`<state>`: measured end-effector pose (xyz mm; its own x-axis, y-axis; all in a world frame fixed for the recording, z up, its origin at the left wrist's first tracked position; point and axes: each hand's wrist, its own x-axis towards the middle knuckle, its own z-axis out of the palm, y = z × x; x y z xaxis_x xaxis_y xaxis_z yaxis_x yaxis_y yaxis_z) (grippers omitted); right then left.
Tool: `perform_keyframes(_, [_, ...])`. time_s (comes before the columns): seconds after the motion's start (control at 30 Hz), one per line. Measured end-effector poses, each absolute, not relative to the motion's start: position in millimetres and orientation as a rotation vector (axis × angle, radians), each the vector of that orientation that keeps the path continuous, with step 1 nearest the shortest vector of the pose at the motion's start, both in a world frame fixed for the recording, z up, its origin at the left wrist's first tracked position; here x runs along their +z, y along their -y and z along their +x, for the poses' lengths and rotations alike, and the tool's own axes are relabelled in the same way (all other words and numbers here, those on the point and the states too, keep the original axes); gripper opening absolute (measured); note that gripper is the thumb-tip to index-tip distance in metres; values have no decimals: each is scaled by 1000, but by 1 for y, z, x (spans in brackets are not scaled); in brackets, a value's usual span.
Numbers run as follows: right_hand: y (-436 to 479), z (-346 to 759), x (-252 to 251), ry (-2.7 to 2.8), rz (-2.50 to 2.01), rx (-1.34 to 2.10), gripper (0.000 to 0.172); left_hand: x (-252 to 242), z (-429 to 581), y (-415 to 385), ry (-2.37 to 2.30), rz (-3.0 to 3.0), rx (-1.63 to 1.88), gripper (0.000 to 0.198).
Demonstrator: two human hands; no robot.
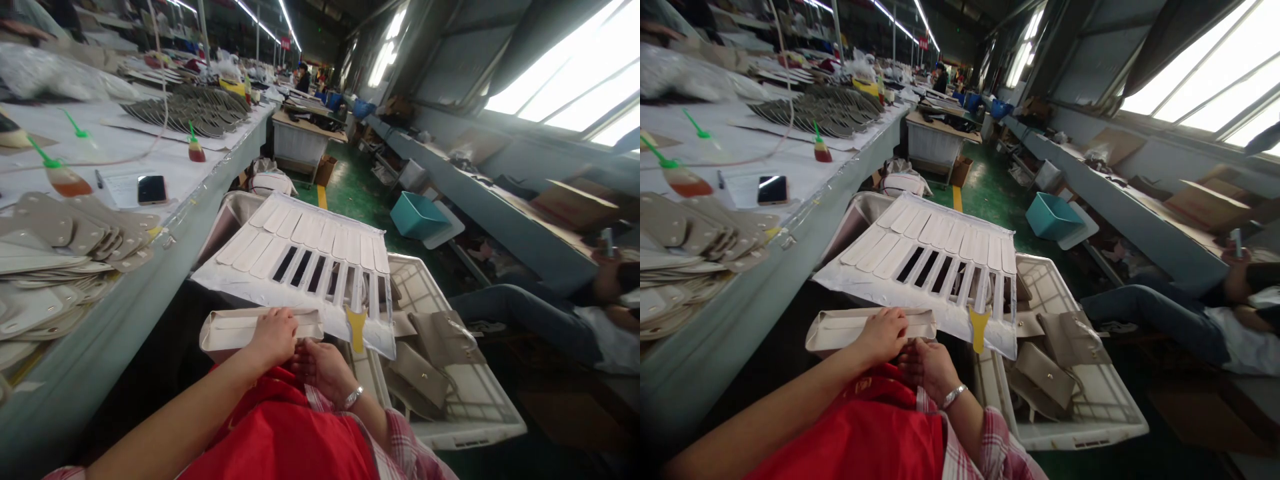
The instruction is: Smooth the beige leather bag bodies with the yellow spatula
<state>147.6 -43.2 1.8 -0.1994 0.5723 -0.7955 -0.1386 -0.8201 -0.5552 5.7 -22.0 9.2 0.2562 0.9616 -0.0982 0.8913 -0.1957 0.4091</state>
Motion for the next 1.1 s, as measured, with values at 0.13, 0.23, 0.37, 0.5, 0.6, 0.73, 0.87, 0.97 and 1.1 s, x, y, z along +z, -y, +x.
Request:
perform_keyframes(0.13, [45,135,-3,456,-1608,1972,26,8,5,18,-1677,2159,240,7])
perform_keyframes(0.23, [47,128,-6,441,-1586,1964,25,8,3,14,-1658,2153,225,8])
perform_keyframes(0.37, [49,120,-7,454,-1559,1925,24,7,-6,14,-1596,2129,285,5])
perform_keyframes(0.5, [52,117,-8,489,-1554,1911,29,8,-21,18,-1539,2090,430,5])
perform_keyframes(0.6, [52,115,-9,468,-1537,1911,29,6,-27,19,-1460,2101,474,6])
perform_keyframes(0.73, [52,109,-10,420,-1542,1915,26,1,-27,19,-1466,2121,477,4])
perform_keyframes(0.87, [52,100,-8,411,-1549,1921,25,0,-29,14,-1460,2113,472,4])
perform_keyframes(0.97, [53,95,-5,433,-1544,1958,28,4,-38,11,-1370,2089,452,5])
perform_keyframes(1.1, [53,93,-4,427,-1536,1973,28,13,-59,20,-1296,2186,467,5])
